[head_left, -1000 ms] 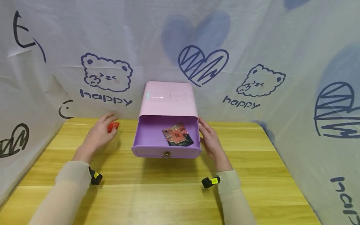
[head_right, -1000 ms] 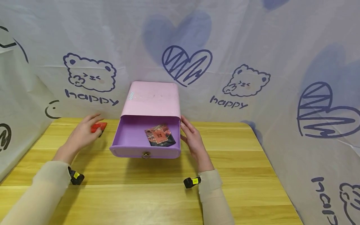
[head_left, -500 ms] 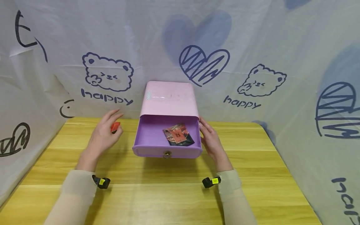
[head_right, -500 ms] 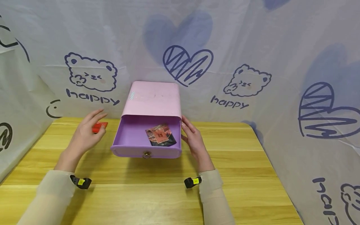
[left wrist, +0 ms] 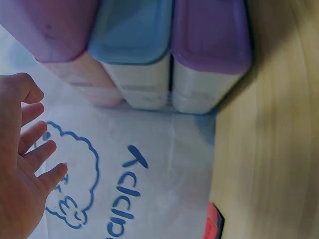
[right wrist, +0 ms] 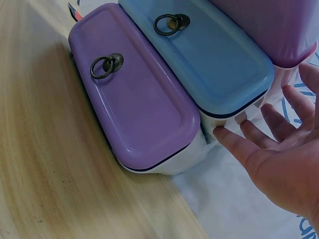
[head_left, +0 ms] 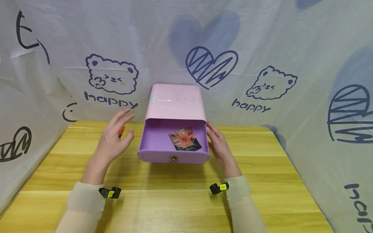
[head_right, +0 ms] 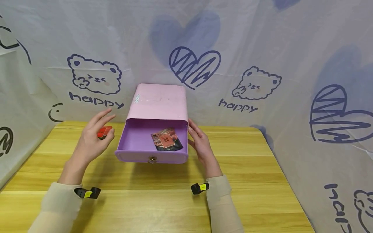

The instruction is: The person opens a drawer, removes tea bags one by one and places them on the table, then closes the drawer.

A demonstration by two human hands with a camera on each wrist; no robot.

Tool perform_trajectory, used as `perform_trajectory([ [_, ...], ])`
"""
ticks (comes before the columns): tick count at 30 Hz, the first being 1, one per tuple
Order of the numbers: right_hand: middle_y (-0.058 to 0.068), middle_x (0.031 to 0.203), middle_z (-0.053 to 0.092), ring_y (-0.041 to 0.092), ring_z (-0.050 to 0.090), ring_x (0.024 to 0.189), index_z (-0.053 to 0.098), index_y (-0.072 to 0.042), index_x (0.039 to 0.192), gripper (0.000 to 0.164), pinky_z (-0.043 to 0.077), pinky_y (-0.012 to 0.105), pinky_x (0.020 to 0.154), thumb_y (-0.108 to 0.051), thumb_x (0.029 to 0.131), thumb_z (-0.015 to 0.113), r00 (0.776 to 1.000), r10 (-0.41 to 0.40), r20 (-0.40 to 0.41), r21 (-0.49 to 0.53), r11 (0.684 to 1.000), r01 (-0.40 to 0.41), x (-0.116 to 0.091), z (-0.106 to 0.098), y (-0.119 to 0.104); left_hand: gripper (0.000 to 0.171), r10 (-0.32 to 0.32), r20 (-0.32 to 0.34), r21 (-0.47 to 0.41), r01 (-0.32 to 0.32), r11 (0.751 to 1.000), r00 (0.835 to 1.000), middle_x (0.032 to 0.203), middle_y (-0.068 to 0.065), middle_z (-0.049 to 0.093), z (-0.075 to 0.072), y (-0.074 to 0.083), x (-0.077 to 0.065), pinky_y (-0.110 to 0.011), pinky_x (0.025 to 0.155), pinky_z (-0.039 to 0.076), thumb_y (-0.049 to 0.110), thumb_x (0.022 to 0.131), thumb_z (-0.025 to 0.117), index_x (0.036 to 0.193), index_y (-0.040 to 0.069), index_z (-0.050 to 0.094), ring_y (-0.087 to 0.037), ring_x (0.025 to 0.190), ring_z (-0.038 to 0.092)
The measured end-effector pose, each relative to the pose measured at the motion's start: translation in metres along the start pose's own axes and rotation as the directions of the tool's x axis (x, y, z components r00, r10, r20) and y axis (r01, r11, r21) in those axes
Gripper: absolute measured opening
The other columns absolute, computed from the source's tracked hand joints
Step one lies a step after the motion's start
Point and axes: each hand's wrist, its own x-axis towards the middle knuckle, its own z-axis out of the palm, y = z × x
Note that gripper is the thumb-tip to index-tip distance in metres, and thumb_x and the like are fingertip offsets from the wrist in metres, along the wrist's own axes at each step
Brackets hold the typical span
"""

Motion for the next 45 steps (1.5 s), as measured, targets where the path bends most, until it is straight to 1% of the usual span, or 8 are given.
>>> perform_trajectory([
  [6,-0.004,0.142,0.035,0.012,0.035,0.122,0.044,-0.026,0.135,0.050,0.031,0.046,0.103,-0.040,0.088,0.054,1.000,0.005,0.002,-0.002,1.000,-0.005,0.000,0.000,-0.001,0.051,0.061,-0.023,-0.036,-0.061,0.997,0.998,0.143,0.003,0.034,-0.003,0.015,0.006,-0.045,0.086,0.047,0.015,0.079,0.060,0.129,0.019,0.050,-0.018,0.125,0.031],
  [11,-0.005,0.142,0.035,0.012,0.035,0.122,0.044,-0.027,0.135,0.049,0.031,0.046,0.103,-0.040,0.088,0.054,1.000,0.005,0.007,-0.015,1.000,-0.005,0.000,-0.001,-0.001,0.051,0.120,-0.021,-0.059,-0.121,0.991,0.993,0.141,-0.002,0.037,-0.007,0.030,0.014,-0.047,0.096,0.039,0.016,0.079,0.061,0.128,0.018,0.051,-0.020,0.125,0.032],
  [15,-0.005,0.143,0.035,0.012,0.035,0.122,0.043,-0.027,0.135,0.050,0.032,0.046,0.103,-0.041,0.088,0.054,1.000,0.010,0.009,-0.019,1.000,-0.009,0.000,0.000,-0.002,0.049,0.181,0.005,-0.055,-0.180,0.982,0.983,0.140,-0.003,0.037,-0.010,0.044,0.021,-0.045,0.099,0.037,0.017,0.079,0.061,0.127,0.014,0.052,-0.021,0.124,0.033],
  [20,-0.005,0.143,0.034,0.012,0.034,0.123,0.043,-0.027,0.135,0.050,0.031,0.047,0.103,-0.041,0.088,0.054,1.000,0.011,0.015,-0.017,1.000,-0.011,0.001,0.000,0.000,0.046,0.262,0.041,-0.011,-0.262,0.965,0.964,0.139,-0.003,0.039,-0.013,0.060,0.031,-0.043,0.097,0.040,0.021,0.081,0.059,0.126,0.013,0.053,-0.019,0.122,0.036],
  [26,-0.005,0.143,0.035,0.012,0.035,0.122,0.044,-0.027,0.134,0.049,0.032,0.046,0.103,-0.040,0.088,0.055,1.000,0.006,0.016,-0.005,1.000,-0.006,0.002,0.000,0.000,0.046,0.360,0.115,0.019,-0.364,0.931,0.926,0.137,-0.004,0.042,-0.012,0.074,0.044,-0.041,0.092,0.043,0.022,0.081,0.059,0.126,0.014,0.053,-0.018,0.120,0.038],
  [32,-0.004,0.143,0.035,0.012,0.034,0.123,0.044,-0.027,0.134,0.048,0.031,0.046,0.103,-0.039,0.089,0.054,1.000,-0.002,0.017,0.000,1.000,0.002,0.001,0.001,-0.001,0.044,0.412,0.223,0.050,-0.432,0.901,0.884,0.131,-0.004,0.047,-0.009,0.087,0.057,-0.041,0.088,0.047,0.025,0.083,0.057,0.125,0.015,0.053,-0.017,0.113,0.044],
  [42,-0.004,0.142,0.035,0.012,0.035,0.122,0.044,-0.028,0.134,0.048,0.033,0.045,0.102,-0.040,0.088,0.054,1.000,0.009,0.002,-0.004,1.000,-0.009,0.001,0.000,0.000,0.040,0.457,0.391,0.016,-0.503,0.864,0.799,0.119,0.002,0.052,0.001,0.107,0.074,-0.037,0.080,0.050,0.026,0.083,0.057,0.122,0.017,0.055,-0.010,0.099,0.048],
  [45,-0.004,0.142,0.035,0.012,0.035,0.122,0.044,-0.028,0.134,0.049,0.033,0.045,0.102,-0.041,0.088,0.055,1.000,0.012,-0.006,-0.010,1.000,-0.012,0.000,0.000,-0.001,0.038,0.462,0.450,0.012,-0.522,0.853,0.764,0.117,0.004,0.052,0.007,0.112,0.076,-0.036,0.082,0.049,0.027,0.085,0.056,0.122,0.019,0.056,-0.010,0.099,0.048],
])
